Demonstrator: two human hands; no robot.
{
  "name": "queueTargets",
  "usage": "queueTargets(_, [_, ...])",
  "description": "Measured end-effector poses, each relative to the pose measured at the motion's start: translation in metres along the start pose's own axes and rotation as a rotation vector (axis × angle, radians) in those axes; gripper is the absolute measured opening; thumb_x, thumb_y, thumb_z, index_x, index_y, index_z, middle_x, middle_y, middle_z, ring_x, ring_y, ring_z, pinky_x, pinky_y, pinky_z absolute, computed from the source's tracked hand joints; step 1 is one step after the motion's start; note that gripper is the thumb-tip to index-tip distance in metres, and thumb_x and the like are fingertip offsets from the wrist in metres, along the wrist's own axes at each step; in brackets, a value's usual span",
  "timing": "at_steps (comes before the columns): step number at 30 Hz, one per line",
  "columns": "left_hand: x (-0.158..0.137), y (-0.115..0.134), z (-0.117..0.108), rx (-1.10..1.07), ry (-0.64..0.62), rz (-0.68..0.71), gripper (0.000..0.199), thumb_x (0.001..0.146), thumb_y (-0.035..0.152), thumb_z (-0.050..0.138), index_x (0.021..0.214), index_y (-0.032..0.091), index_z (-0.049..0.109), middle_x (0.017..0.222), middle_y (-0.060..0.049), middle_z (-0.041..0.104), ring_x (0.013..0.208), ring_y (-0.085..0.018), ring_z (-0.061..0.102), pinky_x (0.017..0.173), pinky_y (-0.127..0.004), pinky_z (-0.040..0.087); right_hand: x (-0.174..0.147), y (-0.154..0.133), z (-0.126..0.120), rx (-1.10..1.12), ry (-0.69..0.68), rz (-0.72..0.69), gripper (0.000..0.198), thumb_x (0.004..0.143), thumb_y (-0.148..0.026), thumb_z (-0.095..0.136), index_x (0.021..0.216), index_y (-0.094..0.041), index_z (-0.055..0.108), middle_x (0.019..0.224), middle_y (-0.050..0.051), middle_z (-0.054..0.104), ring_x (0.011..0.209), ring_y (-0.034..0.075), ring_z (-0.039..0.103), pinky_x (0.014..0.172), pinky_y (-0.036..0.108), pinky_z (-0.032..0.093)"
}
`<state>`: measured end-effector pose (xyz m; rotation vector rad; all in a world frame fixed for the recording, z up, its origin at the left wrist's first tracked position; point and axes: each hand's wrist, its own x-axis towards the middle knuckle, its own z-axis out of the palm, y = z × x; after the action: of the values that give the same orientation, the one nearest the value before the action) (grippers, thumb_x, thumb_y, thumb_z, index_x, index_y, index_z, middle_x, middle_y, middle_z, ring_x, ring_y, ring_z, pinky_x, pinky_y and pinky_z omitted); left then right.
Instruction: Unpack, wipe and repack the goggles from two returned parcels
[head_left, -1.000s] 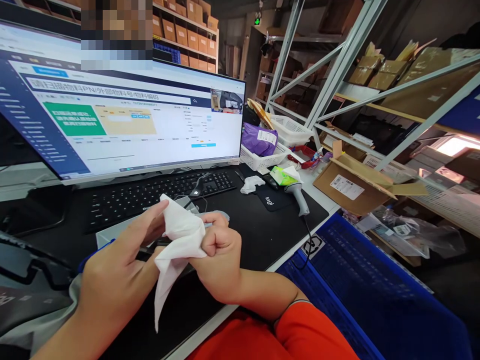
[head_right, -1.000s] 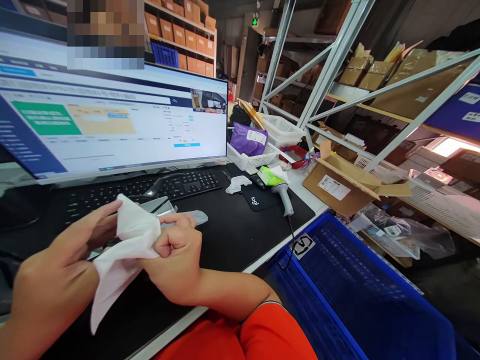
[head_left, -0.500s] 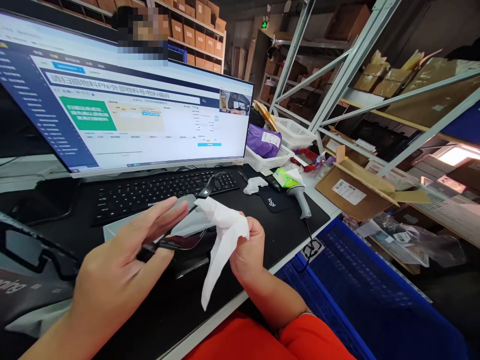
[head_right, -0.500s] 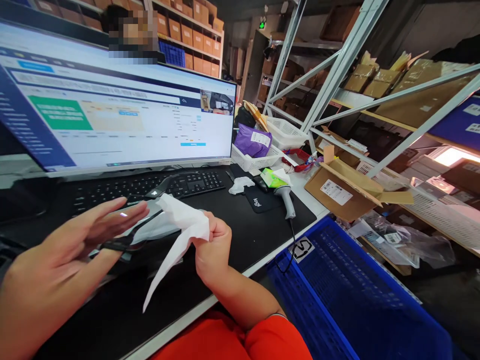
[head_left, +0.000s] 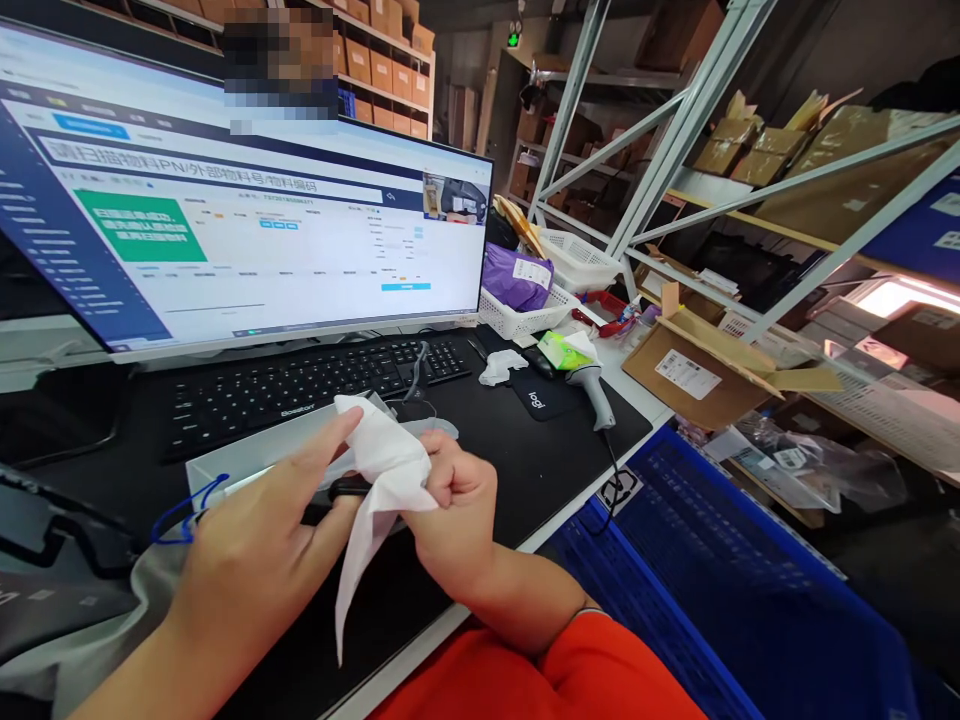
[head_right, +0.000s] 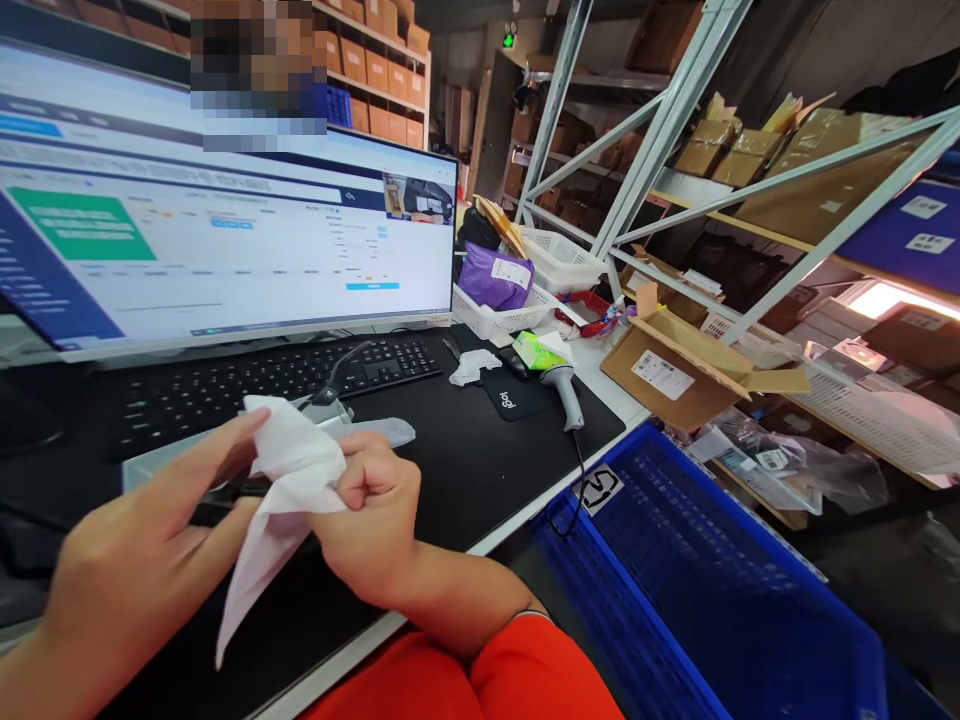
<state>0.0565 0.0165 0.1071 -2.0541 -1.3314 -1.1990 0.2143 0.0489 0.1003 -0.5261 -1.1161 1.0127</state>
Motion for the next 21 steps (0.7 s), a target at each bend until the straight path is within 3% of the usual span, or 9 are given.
queueTargets(4, [0.003,0.002,0.001,-0.018,-0.045,0.112,0.067,0.115,0.036,0.045,0.177,0.033,0.021,0.126,-0.006,0.083,0.087,-0.022,0.083,0.08,-0.029,0.061,0.031,-0.019,0.001,0.225,0.032,0.277,0.062,0.058,-0.027,0.089,0.052,-0.024,0.027,0.063,-0.004,0.052,0.06,0.011,0.043,0.06,0.026,0.04])
queueTargets(6, [0.001,0.001,0.001,-0.01,-0.035,0.119,0.071,0.113,0.028,0.049,0.177,0.034,0.021,0.128,-0.004,0.083,0.087,-0.021,0.083,0.082,-0.028,0.06,0.039,-0.023,0.005,0.267,0.042,0.318,0.058,0.057,-0.026,0.085,0.054,-0.024,0.026,0.06,-0.006,0.049,0.059,0.011,0.04,0.061,0.025,0.041])
queueTargets(8, [-0.005,0.0,0.001,0.045,0.001,0.101,0.074,0.11,0.024,0.054,0.177,0.035,0.023,0.13,-0.002,0.082,0.088,-0.022,0.083,0.08,-0.029,0.06,0.033,-0.018,0.01,0.225,0.082,0.253,0.055,0.061,-0.026,0.08,0.055,-0.025,0.025,0.061,-0.005,0.048,0.058,0.011,0.039,0.06,0.026,0.04])
queueTargets(11, [-0.014,-0.002,0.002,0.156,0.048,0.041,0.077,0.108,0.027,0.058,0.177,0.033,0.024,0.132,-0.002,0.081,0.078,-0.022,0.082,0.066,-0.032,0.056,0.005,0.003,0.017,0.035,0.14,0.02,0.054,0.07,-0.024,0.077,0.055,-0.026,0.025,0.067,-0.002,0.055,0.063,0.014,0.047,0.064,0.029,0.042])
queueTargets(14, [-0.013,-0.002,0.003,0.154,0.064,0.01,0.071,0.111,0.033,0.055,0.176,0.029,0.027,0.122,-0.007,0.084,0.064,-0.021,0.076,0.058,-0.033,0.051,-0.011,0.016,0.016,-0.095,0.074,-0.123,0.055,0.075,-0.021,0.077,0.052,-0.025,0.027,0.069,0.001,0.058,0.07,0.018,0.055,0.075,0.034,0.045])
queueTargets(17, [-0.006,-0.002,0.002,0.119,0.057,0.019,0.071,0.112,0.035,0.056,0.176,0.026,0.028,0.118,-0.01,0.084,0.07,-0.023,0.08,0.062,-0.032,0.054,0.008,0.006,0.013,0.012,-0.018,0.082,0.062,0.073,-0.031,0.085,0.052,-0.025,0.027,0.071,0.001,0.06,0.068,0.016,0.052,0.071,0.033,0.045])
queueTargets(19, [-0.002,-0.002,0.001,0.099,0.049,0.055,0.074,0.109,0.025,0.06,0.176,0.029,0.029,0.128,-0.009,0.082,0.08,-0.023,0.082,0.071,-0.031,0.057,0.029,-0.008,0.012,0.146,-0.032,0.229,0.066,0.069,-0.038,0.089,0.055,-0.025,0.027,0.067,-0.002,0.054,0.065,0.014,0.047,0.068,0.03,0.046])
queueTargets(21, [-0.001,-0.002,0.0,0.08,0.052,0.101,0.077,0.107,0.016,0.06,0.175,0.032,0.03,0.134,-0.006,0.08,0.087,-0.023,0.083,0.077,-0.031,0.058,0.041,-0.017,0.014,0.223,-0.009,0.272,0.066,0.066,-0.038,0.09,0.057,-0.026,0.026,0.062,-0.004,0.046,0.064,0.013,0.044,0.068,0.029,0.046])
